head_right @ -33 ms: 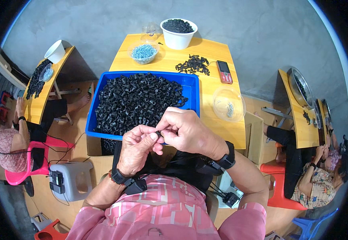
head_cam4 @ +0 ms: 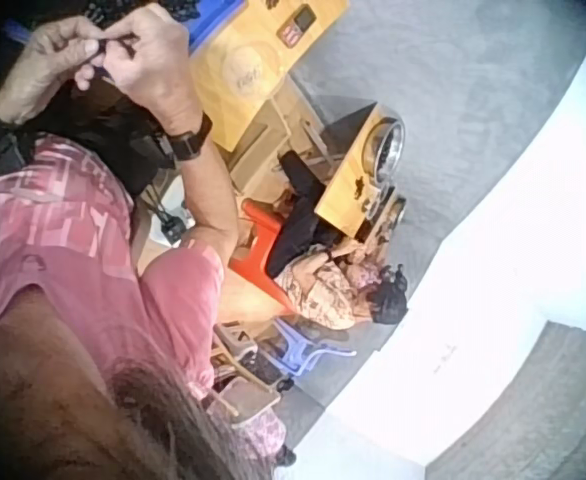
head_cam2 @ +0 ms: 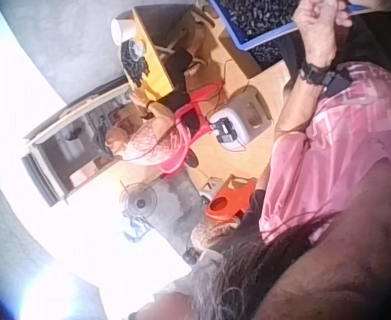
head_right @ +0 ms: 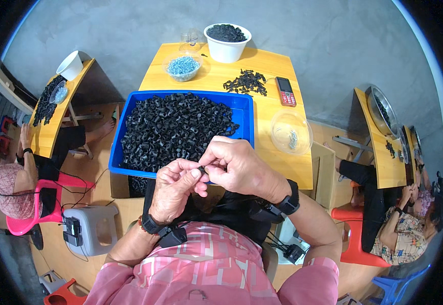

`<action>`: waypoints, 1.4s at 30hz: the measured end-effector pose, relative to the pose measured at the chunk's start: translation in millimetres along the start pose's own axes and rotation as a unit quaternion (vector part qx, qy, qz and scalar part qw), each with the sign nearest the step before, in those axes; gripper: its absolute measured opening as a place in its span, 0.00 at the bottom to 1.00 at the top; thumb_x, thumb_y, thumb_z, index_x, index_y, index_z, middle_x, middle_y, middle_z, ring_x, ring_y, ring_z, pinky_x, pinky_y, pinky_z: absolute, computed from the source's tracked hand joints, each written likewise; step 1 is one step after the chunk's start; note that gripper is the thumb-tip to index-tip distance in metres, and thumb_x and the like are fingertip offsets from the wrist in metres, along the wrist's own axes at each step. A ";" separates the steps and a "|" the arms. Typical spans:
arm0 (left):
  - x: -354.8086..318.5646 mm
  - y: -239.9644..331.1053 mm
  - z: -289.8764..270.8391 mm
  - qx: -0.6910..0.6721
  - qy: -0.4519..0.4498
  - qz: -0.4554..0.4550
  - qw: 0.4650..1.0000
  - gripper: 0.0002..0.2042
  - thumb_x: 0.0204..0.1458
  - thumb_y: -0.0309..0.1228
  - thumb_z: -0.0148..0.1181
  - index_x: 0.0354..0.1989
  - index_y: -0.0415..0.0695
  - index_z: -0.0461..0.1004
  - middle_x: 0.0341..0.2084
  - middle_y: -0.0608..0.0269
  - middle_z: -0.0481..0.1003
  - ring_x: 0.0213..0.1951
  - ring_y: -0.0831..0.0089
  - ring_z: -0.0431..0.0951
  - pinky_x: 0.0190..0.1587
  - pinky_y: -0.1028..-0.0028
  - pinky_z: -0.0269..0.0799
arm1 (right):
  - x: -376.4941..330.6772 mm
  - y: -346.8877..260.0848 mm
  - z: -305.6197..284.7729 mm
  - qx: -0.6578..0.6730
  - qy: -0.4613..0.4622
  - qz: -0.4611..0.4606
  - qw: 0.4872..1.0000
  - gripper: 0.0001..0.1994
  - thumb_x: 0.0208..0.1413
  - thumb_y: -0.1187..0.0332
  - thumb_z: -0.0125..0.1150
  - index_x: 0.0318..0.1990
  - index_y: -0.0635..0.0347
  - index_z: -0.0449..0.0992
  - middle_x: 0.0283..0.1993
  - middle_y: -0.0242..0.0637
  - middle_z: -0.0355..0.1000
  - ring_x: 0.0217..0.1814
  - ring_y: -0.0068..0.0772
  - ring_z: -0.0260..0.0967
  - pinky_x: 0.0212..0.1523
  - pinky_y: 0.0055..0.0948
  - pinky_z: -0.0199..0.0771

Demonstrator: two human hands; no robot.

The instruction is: Manually sorting and inspecting small black plastic or rubber components.

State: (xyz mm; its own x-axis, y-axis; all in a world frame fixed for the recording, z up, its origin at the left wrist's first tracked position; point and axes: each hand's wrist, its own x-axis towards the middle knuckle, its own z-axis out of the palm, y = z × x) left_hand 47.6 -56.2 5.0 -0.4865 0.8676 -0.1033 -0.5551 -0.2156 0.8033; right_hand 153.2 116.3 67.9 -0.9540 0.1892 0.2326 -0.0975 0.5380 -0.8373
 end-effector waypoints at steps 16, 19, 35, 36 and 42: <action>7.5 -2.1 -4.0 -0.016 -0.024 -0.003 1.000 0.07 0.62 0.25 0.62 0.46 0.37 0.78 0.34 0.55 0.83 0.32 0.72 0.84 0.36 0.70 0.86 | 6.2 -1.2 -4.3 -0.051 -0.009 -0.053 0.997 0.04 0.48 0.79 0.63 0.33 0.65 0.78 0.30 0.42 0.71 0.29 0.41 0.71 0.27 0.34 0.71; 8.2 -3.7 -4.7 -0.017 -0.026 0.005 1.000 0.07 0.62 0.25 0.62 0.46 0.37 0.78 0.35 0.55 0.83 0.33 0.72 0.84 0.36 0.70 0.86 | 8.1 -3.2 -4.3 -0.048 -0.013 -0.044 0.998 0.03 0.48 0.79 0.63 0.32 0.65 0.78 0.30 0.43 0.70 0.29 0.43 0.72 0.28 0.35 0.71; 10.4 -0.4 -1.6 -0.007 -0.014 -0.004 1.000 0.07 0.62 0.25 0.62 0.46 0.37 0.78 0.35 0.57 0.82 0.34 0.72 0.84 0.38 0.71 0.85 | 4.3 -5.2 -4.8 -0.094 -0.028 -0.121 0.988 0.04 0.53 0.79 0.64 0.36 0.65 0.77 0.31 0.43 0.69 0.32 0.49 0.71 0.32 0.39 0.73; 10.7 0.3 -2.5 -0.022 -0.021 -0.010 0.999 0.07 0.62 0.25 0.62 0.45 0.38 0.78 0.35 0.57 0.82 0.34 0.72 0.83 0.38 0.70 0.85 | 4.5 -5.2 -5.0 -0.095 -0.030 -0.118 0.988 0.05 0.53 0.79 0.64 0.37 0.65 0.77 0.31 0.43 0.69 0.32 0.49 0.72 0.32 0.40 0.73; 9.5 -0.5 -3.5 -0.048 -0.025 -0.012 0.998 0.04 0.63 0.25 0.61 0.43 0.39 0.76 0.35 0.58 0.81 0.35 0.71 0.83 0.38 0.68 0.85 | -0.4 -9.8 4.3 -0.080 0.033 -0.089 0.992 0.12 0.53 0.79 0.65 0.46 0.65 0.77 0.35 0.44 0.74 0.37 0.47 0.76 0.34 0.37 0.76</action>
State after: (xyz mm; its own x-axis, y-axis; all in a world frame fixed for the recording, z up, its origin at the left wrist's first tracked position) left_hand 40.9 -49.3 1.6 -0.4397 0.8936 -0.0901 -0.6290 -0.2348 0.7411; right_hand 153.3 107.4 73.9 -0.9050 0.1297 0.4052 -0.2113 0.6896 -0.6926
